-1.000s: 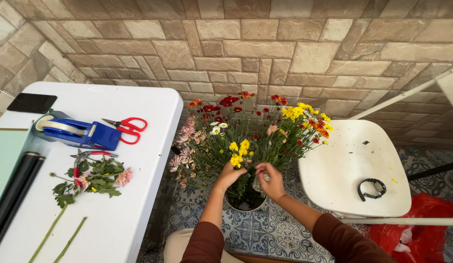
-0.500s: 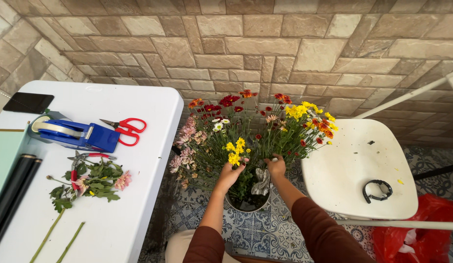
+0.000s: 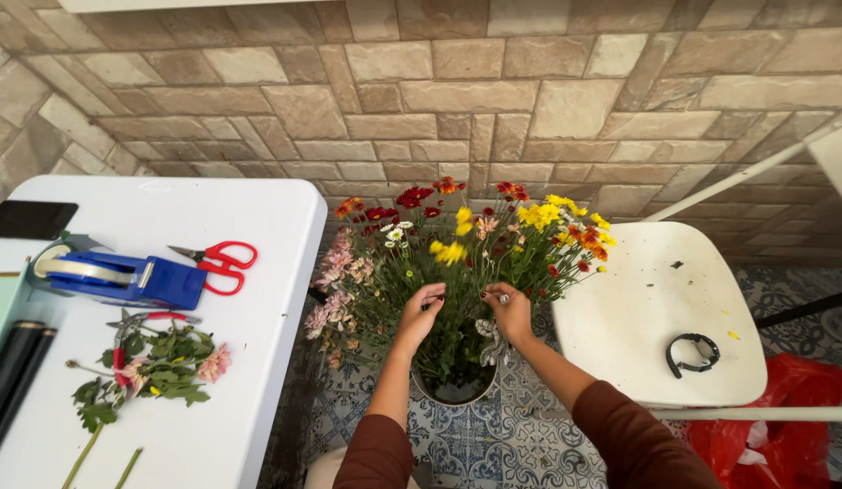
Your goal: The person arranges a bouquet of flowers on a table, securing the wrap with a ribbon and adhesive tape before handling individual stems from a larger collection in a bucket and wiping them with a cloth.
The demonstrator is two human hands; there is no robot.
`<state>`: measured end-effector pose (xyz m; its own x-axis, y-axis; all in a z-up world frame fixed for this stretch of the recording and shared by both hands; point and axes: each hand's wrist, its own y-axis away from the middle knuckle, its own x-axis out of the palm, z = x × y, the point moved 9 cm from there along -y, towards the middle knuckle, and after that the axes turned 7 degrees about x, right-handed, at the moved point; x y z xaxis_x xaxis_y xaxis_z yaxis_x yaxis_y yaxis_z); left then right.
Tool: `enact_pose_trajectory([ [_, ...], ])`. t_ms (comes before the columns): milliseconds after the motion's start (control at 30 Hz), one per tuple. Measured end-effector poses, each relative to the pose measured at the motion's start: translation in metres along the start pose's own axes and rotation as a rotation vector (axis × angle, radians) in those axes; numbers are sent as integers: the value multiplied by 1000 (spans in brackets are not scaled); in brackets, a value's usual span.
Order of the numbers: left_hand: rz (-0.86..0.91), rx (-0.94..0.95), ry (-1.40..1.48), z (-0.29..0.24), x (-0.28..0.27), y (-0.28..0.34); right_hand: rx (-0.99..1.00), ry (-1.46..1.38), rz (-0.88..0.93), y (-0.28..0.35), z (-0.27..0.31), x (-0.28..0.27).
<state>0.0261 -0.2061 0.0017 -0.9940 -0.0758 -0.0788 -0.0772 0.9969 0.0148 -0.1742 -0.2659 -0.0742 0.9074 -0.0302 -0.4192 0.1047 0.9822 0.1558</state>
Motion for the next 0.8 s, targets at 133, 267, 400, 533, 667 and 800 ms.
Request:
enact_pose_trajectory([
  [133, 14, 22, -79, 5, 12, -7, -146, -127, -16, 19, 53, -39],
  [267, 50, 95, -143, -19, 30, 1, -246, -208, -29, 58, 124, -77],
  [400, 127, 66, -71, -41, 55, 15, -207, -301, -10, 55, 147, -88],
  [533, 165, 177, 71, -51, 72, 22, -348, -290, 11, 43, 167, -100],
  [667, 61, 238, 146, -78, 65, 35, -304, -406, 89, 61, 200, -107],
  [800, -6, 284, 138, -87, 56, 39, -279, -458, 106, 79, 216, -115],
])
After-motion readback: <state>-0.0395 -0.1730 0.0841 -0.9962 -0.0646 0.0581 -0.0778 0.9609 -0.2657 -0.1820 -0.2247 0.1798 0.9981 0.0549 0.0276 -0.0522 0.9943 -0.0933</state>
